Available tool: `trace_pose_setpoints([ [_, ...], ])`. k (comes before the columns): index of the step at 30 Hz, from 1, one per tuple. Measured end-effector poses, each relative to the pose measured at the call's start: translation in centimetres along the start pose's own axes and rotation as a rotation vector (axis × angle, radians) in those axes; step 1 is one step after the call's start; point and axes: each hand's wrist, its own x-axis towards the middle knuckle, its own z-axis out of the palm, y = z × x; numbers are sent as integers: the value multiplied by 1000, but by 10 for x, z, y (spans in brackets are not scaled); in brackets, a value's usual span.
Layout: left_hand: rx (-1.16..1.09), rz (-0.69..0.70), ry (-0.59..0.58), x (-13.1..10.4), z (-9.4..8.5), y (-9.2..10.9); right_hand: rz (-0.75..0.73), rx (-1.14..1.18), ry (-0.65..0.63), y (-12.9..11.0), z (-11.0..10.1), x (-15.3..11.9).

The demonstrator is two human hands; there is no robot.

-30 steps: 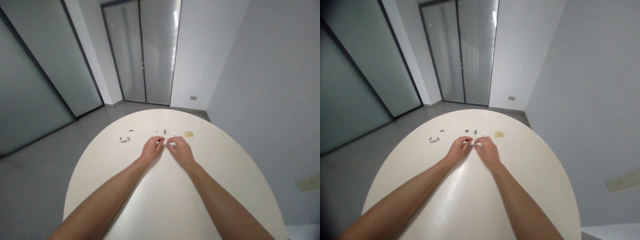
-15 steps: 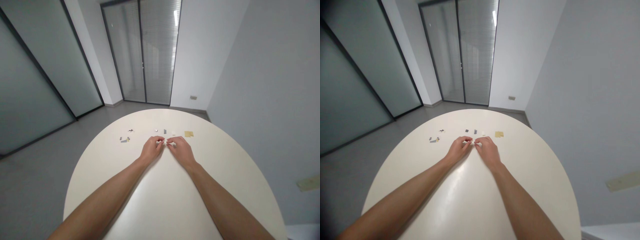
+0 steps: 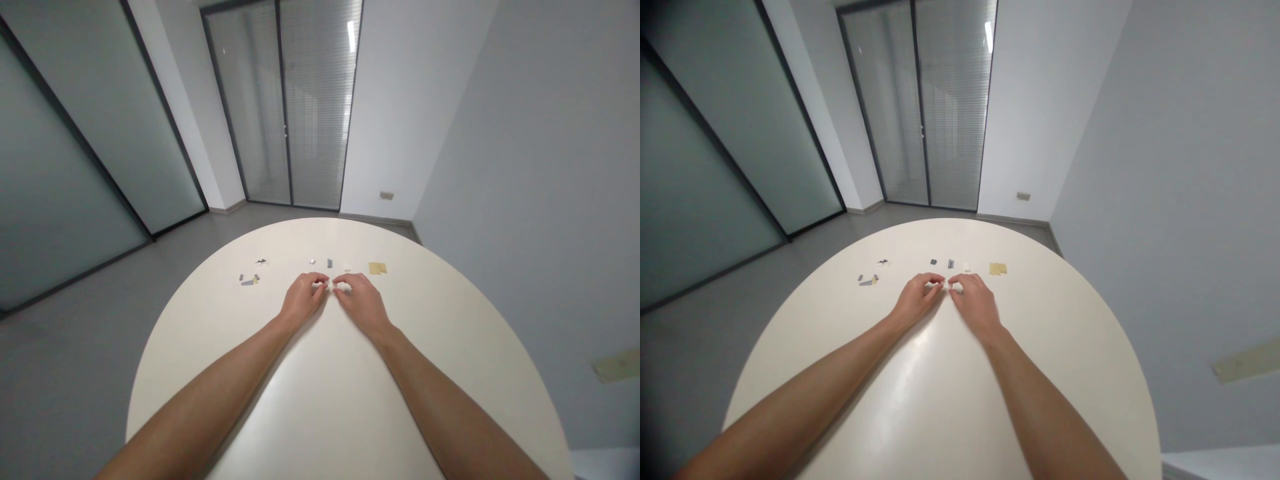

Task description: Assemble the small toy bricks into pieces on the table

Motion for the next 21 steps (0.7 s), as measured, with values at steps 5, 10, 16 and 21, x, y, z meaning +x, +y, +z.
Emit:
trace_pose_setpoints([
  [5, 9, -4, -5, 0, 1, -1, 9, -14, -2, 0, 0, 0],
  [10, 9, -5, -17, 0, 0, 1, -17, -16, 0, 0, 0, 0],
  [16, 15, -13, -16, 0, 1, 0, -4, -16, -6, 0, 0, 0],
  [21, 17, -13, -15, 0, 0, 1, -4, -8, -6, 0, 0, 0],
])
